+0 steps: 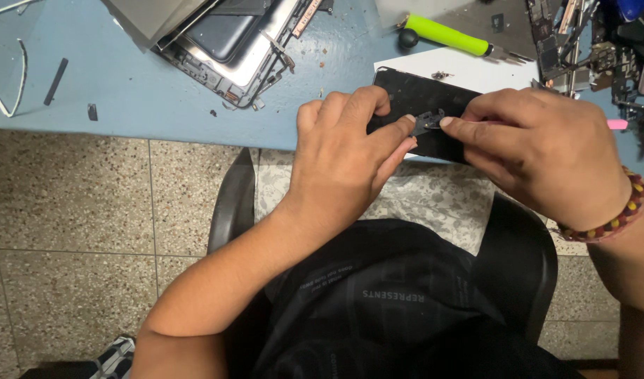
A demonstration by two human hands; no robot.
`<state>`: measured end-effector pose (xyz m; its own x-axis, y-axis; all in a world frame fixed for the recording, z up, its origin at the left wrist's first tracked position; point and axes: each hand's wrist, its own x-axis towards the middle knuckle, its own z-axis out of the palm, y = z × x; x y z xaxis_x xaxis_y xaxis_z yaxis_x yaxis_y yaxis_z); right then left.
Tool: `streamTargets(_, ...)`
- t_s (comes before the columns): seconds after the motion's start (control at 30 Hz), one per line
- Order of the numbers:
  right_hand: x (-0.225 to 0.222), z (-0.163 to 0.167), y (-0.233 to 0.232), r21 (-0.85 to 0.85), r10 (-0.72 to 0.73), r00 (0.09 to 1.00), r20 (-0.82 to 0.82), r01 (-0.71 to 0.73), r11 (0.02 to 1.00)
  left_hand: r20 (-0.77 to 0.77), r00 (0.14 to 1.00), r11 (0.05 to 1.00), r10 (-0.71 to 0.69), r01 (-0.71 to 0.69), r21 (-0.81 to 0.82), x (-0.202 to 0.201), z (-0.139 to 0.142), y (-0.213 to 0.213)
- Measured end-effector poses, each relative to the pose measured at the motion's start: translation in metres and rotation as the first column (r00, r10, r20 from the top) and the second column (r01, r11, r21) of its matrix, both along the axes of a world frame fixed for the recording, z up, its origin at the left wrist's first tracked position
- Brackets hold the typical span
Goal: The person uses a pink plastic pry tool and a green-handled precision screwdriver to scrape and remove adhesive residue from the back of a black smartphone. The person alternates between tools while working on the same area of the device.
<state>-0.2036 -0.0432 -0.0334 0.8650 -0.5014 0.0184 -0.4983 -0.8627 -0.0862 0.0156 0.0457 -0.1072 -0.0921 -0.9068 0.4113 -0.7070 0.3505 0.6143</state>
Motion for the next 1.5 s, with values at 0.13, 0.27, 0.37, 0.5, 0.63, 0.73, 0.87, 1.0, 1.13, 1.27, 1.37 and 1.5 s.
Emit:
streamTargets(0.13, 0.003, -0.001, 0.003, -0.022, 0.007, 0.999, 0.046, -0.006, 1.0, -0.011, 1.0, 1.0, -0.002, 0.002, -0.002, 0.001, 0.0, 0.001)
streamTargets(0.27, 0.005, -0.001, 0.009, -0.092, 0.016, 0.999, 0.048, -0.012, 0.996, -0.007, 1.0, 1.0, -0.005, 0.005, 0.0, 0.001, 0.001, 0.001)
streamTargets(0.37, 0.006, -0.002, 0.011, -0.146, 0.033, 0.997, 0.065, -0.024, 0.989, 0.002, 1.0, 1.0, -0.004, 0.004, -0.003, 0.001, 0.001, 0.001)
streamTargets(0.5, 0.007, -0.005, 0.015, -0.18, 0.04, 0.994, 0.097, -0.022, 0.983, 0.001, 1.0, 1.0, -0.009, 0.009, -0.001, 0.002, 0.001, 0.0)
streamTargets(0.63, 0.006, -0.009, 0.018, -0.195, 0.043, 0.993, 0.108, -0.021, 0.981, 0.005, 1.0, 1.0, -0.014, 0.014, 0.012, 0.002, 0.001, 0.0)
streamTargets(0.73, 0.005, -0.012, 0.019, -0.203, 0.041, 0.993, 0.112, -0.018, 0.979, 0.002, 1.0, 1.0, -0.014, 0.014, 0.006, 0.002, 0.001, 0.0)
streamTargets(0.87, 0.003, -0.015, 0.02, -0.21, 0.045, 0.992, 0.118, -0.019, 0.977, 0.005, 1.0, 1.0, -0.016, 0.016, 0.002, 0.001, 0.001, 0.0)
streamTargets(1.0, 0.001, -0.018, 0.02, -0.217, 0.044, 0.992, 0.121, -0.017, 0.976, 0.007, 1.0, 1.0, -0.026, 0.025, 0.006, 0.001, 0.001, -0.001)
streamTargets(1.13, 0.001, -0.02, 0.02, -0.249, 0.061, 0.991, 0.119, -0.03, 0.968, 0.01, 0.999, 0.999, -0.031, 0.031, -0.01, 0.001, 0.001, -0.001)
streamTargets(1.27, 0.001, -0.021, 0.021, -0.249, 0.055, 0.992, 0.109, -0.026, 0.968, 0.015, 0.999, 0.999, -0.034, 0.034, -0.012, 0.001, 0.001, -0.001)
streamTargets(1.37, 0.001, -0.019, 0.02, -0.243, 0.05, 0.994, 0.1, -0.024, 0.97, 0.017, 0.999, 0.999, -0.03, 0.031, -0.023, 0.001, 0.0, -0.001)
streamTargets(1.5, 0.002, -0.016, 0.019, -0.209, 0.029, 0.995, 0.091, -0.009, 0.978, 0.017, 1.0, 0.999, -0.018, 0.019, -0.027, 0.0, 0.0, -0.001)
